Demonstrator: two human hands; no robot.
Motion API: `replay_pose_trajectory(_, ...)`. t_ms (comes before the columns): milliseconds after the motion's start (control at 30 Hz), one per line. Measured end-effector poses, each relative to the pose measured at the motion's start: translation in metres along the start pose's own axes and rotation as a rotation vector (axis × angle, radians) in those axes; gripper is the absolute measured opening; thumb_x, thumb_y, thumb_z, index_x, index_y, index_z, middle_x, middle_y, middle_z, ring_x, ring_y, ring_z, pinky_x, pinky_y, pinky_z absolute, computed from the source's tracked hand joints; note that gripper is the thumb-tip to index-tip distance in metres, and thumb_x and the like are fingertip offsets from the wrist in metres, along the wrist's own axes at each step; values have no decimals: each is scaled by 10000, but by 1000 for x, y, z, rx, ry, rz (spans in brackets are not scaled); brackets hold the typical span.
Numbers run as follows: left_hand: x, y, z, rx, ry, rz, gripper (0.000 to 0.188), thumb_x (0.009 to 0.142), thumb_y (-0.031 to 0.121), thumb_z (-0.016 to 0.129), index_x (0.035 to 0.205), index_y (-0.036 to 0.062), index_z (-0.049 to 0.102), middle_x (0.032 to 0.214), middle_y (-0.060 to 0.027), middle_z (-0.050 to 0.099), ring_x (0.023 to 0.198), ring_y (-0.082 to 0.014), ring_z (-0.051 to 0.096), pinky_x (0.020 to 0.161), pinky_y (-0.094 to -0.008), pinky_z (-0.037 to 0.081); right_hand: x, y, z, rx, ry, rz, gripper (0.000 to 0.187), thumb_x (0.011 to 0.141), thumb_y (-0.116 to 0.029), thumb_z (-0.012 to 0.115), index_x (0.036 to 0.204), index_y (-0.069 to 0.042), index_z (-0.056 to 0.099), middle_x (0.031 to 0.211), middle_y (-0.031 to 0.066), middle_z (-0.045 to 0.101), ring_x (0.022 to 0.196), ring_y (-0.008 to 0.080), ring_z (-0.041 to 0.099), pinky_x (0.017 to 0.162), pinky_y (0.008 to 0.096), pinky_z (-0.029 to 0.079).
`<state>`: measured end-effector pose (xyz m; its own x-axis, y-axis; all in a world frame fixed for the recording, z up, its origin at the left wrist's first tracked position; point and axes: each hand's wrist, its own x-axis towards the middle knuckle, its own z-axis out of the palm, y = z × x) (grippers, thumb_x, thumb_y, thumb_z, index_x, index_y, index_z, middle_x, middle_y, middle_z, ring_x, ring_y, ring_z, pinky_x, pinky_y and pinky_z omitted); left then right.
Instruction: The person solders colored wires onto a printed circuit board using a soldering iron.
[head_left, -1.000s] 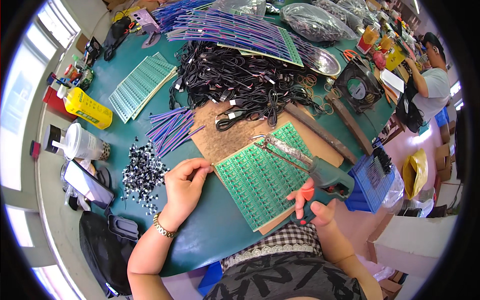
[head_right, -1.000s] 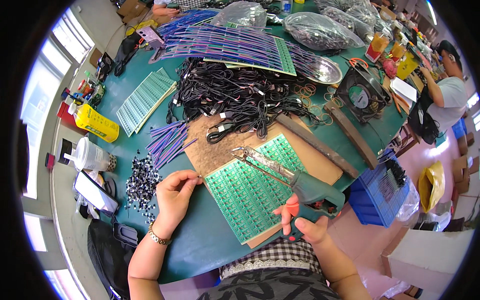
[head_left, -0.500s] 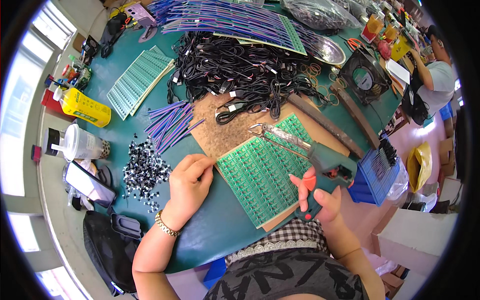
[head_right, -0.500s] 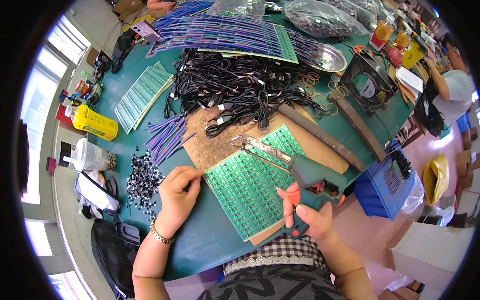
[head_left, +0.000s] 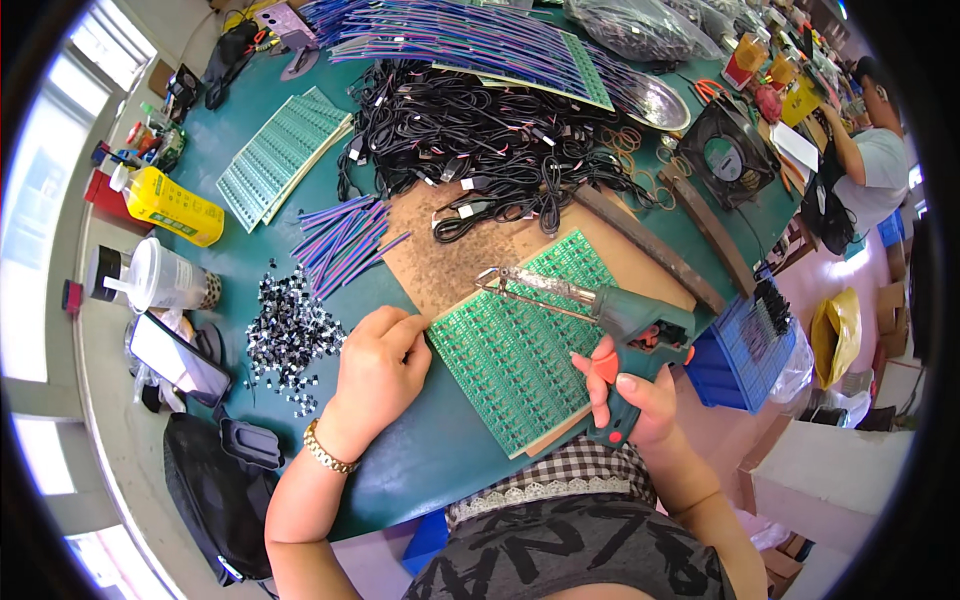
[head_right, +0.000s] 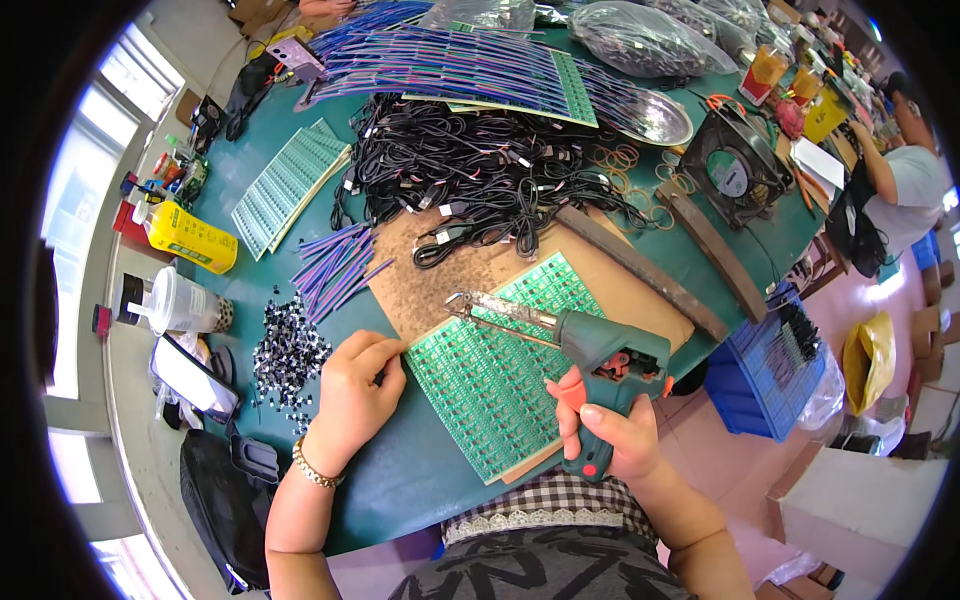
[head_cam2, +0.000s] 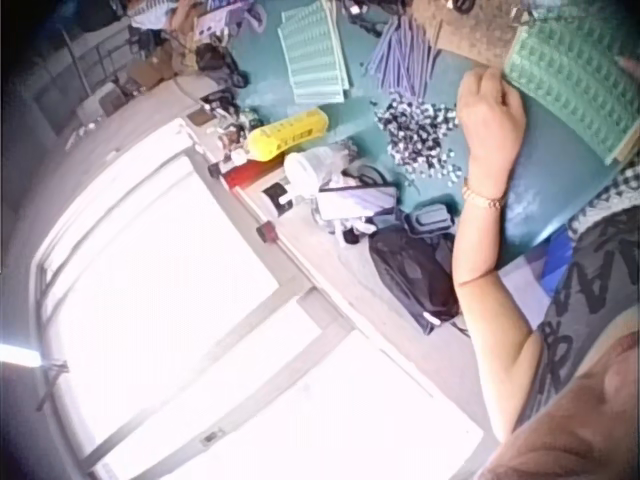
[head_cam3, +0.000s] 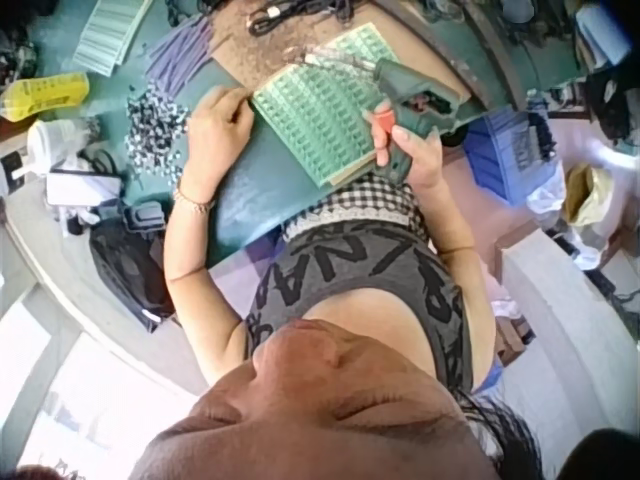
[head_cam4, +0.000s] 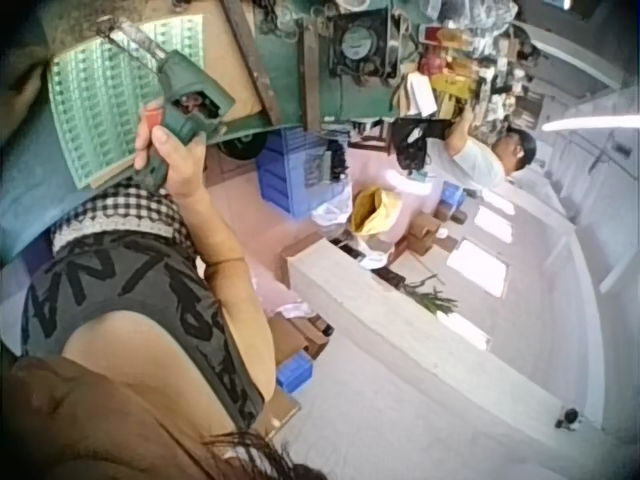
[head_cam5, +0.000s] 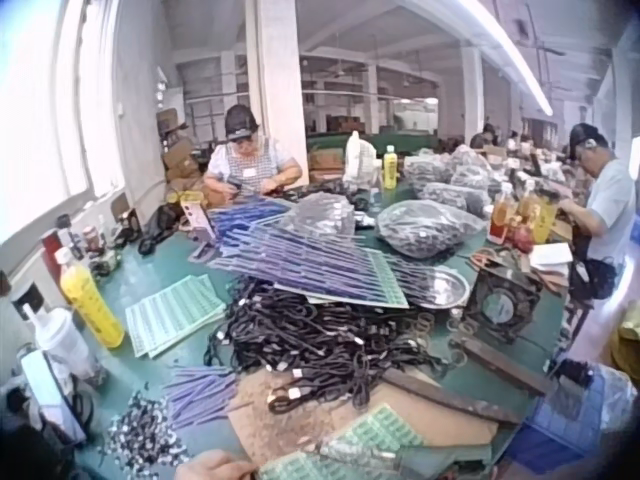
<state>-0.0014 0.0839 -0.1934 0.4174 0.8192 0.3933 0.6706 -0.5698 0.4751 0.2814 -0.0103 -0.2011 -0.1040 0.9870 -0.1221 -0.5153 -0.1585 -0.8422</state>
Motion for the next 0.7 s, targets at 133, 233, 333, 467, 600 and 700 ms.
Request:
replay_pose_trajectory(133,9,8,-23,-16,54,-129,167,769,-110,635,884,-1,687,863,-122,672,736,-232,659,638,-301,521,3,0,-6,50,-25,-11,355,853,-171,597,1147,10,515,757,108,610,562,166,614,961,453,471)
replay_pose_trajectory(233,10,0,-32,-122,163,-133,235,806,-186,553,893,-4,674,932,-117,699,796,-175,668,711,-273,520,2,2,-6,54,-9,-42,363,852,-172,601,1153,8,509,731,98,601,563,171,616,920,466,496)
replay_pose_trajectory(333,9,5,-35,-182,160,-174,239,812,-187,537,887,-4,671,947,-119,702,816,-182,671,741,-270,525,-3,-2,-4,22,-4,-57,370,856,-168,599,1168,4,499,719,93,597,569,171,615,907,468,502)
replay_pose_trajectory(467,5,2,-27,-172,135,-152,187,768,-138,596,869,1,673,928,-119,702,831,-192,682,749,-282,532,-9,-5,-1,-25,11,-32,377,866,-156,594,1190,2,483,731,95,601,599,173,621,875,458,511)
replay_pose_trajectory(600,11,-11,-33,27,164,-80,161,746,-115,626,844,4,672,890,-115,696,785,-243,685,726,-295,542,-11,-1,-5,-14,11,-11,382,870,-152,595,1199,4,478,755,101,608,616,176,624,852,451,517)
replay_pose_trajectory(700,9,-27,-48,300,16,-150,172,709,-69,632,848,19,682,997,-140,671,913,-303,634,798,-353,515,-12,1,-6,0,29,-6,380,871,-140,592,1203,7,480,774,109,611,611,175,622,851,444,522)
